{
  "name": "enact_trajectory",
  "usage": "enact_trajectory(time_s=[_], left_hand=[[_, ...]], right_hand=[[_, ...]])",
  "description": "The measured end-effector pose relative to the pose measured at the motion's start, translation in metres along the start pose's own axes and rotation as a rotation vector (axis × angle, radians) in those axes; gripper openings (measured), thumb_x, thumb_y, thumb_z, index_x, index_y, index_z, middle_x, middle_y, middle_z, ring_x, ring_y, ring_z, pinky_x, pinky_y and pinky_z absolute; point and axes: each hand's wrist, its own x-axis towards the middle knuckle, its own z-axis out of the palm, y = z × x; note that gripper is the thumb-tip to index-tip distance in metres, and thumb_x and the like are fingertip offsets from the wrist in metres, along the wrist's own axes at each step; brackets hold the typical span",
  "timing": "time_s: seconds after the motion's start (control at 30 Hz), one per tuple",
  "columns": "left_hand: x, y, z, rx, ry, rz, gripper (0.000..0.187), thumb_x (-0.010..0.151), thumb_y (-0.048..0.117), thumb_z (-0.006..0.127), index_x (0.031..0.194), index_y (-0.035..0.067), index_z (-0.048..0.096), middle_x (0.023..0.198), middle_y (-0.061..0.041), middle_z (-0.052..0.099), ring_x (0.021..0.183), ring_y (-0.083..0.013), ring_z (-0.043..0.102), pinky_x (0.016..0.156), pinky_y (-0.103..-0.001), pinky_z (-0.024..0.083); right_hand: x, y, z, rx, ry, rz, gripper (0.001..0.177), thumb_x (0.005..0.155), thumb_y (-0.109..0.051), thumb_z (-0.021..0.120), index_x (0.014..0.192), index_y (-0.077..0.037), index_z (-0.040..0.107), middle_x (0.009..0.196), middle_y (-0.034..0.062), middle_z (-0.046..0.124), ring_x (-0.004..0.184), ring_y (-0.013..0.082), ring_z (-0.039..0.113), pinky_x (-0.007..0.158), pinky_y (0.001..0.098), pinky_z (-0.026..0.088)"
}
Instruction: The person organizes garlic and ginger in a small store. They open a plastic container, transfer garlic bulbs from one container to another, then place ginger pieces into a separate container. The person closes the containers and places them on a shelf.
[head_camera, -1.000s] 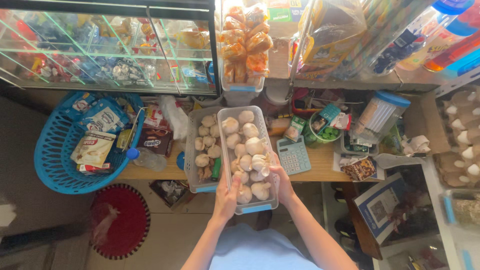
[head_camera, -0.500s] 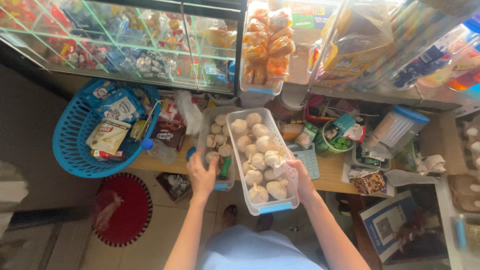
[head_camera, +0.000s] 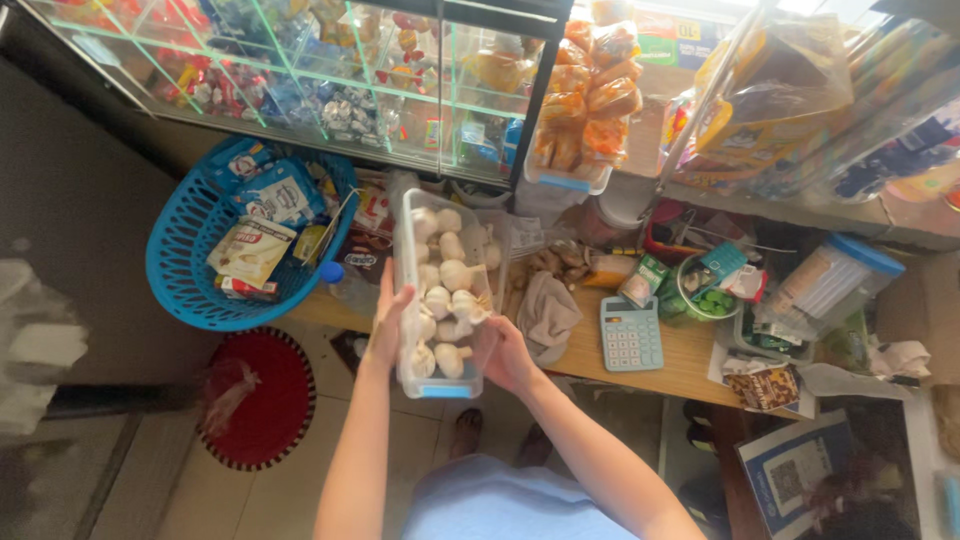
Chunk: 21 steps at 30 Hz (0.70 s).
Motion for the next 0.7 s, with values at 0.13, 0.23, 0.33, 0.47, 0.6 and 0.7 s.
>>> enact_trajectory(time_s=[0.13,0.23,0.33,0.47,0.6,0.7], left_hand=[[0.01,0.054,0.015,0.302,0.003,-0.114,0.126,0.065,0.037,0.084,0.163,0.005,0.011,0.151,-0.022,0.048,0.135,-0.0259,0.052,0.11,-0.038,0.042],[0.022,0.077,0.029,0.487,0.074,-0.061,0.12,0.064,0.034,0.09,0.159,0.001,0.023,0.15,-0.023,0.053,0.134,-0.0255,0.056,0.11,-0.037,0.045],[0.032,0.088,0.044,0.665,0.175,-0.19,0.121,0.057,0.035,0.087,0.158,0.004,0.03,0.135,-0.024,0.066,0.121,-0.0286,0.068,0.106,-0.036,0.052],[0.035,0.093,0.064,0.875,0.209,-0.017,0.121,0.055,0.038,0.091,0.154,-0.001,0.032,0.14,-0.026,0.058,0.126,-0.0344,0.061,0.106,-0.042,0.05],[0.032,0.089,0.085,1.044,0.178,0.067,0.12,0.057,0.038,0.09,0.154,-0.001,0.029,0.144,-0.027,0.051,0.125,-0.0412,0.059,0.104,-0.046,0.049],[0.027,0.087,0.099,1.073,0.144,0.073,0.121,0.058,0.037,0.087,0.155,0.0,0.025,0.146,-0.027,0.047,0.124,-0.0437,0.059,0.104,-0.046,0.05]], right_hand=[[0.027,-0.001,-0.001,-0.313,0.103,-0.058,0.051,0.094,-0.017,0.044,0.145,-0.019,0.043,0.137,0.0082,0.06,0.124,0.0294,0.059,0.105,0.0507,0.047],[0.041,-0.003,-0.009,-0.522,0.138,-0.052,0.052,0.102,-0.022,0.046,0.151,-0.006,0.039,0.142,0.0181,0.055,0.127,0.0336,0.057,0.107,0.051,0.046],[0.044,-0.004,-0.012,-0.897,0.338,-0.101,0.063,0.103,-0.025,0.051,0.157,0.0,0.03,0.153,0.0241,0.046,0.136,0.0354,0.052,0.111,0.0473,0.042],[0.031,-0.005,0.0,-1.334,0.381,-0.452,0.084,0.097,-0.02,0.06,0.163,-0.005,0.01,0.167,0.0195,0.026,0.153,0.0329,0.032,0.123,0.0441,0.03],[0.03,-0.007,0.01,-1.763,0.312,-0.619,0.094,0.091,-0.019,0.061,0.164,0.0,0.005,0.171,0.0237,0.011,0.158,0.0374,0.008,0.126,0.0502,0.007],[0.045,-0.012,0.008,-1.99,0.332,-0.532,0.102,0.088,-0.031,0.068,0.159,0.002,0.002,0.168,0.0238,0.007,0.157,0.0366,0.003,0.122,0.0541,0.0]])
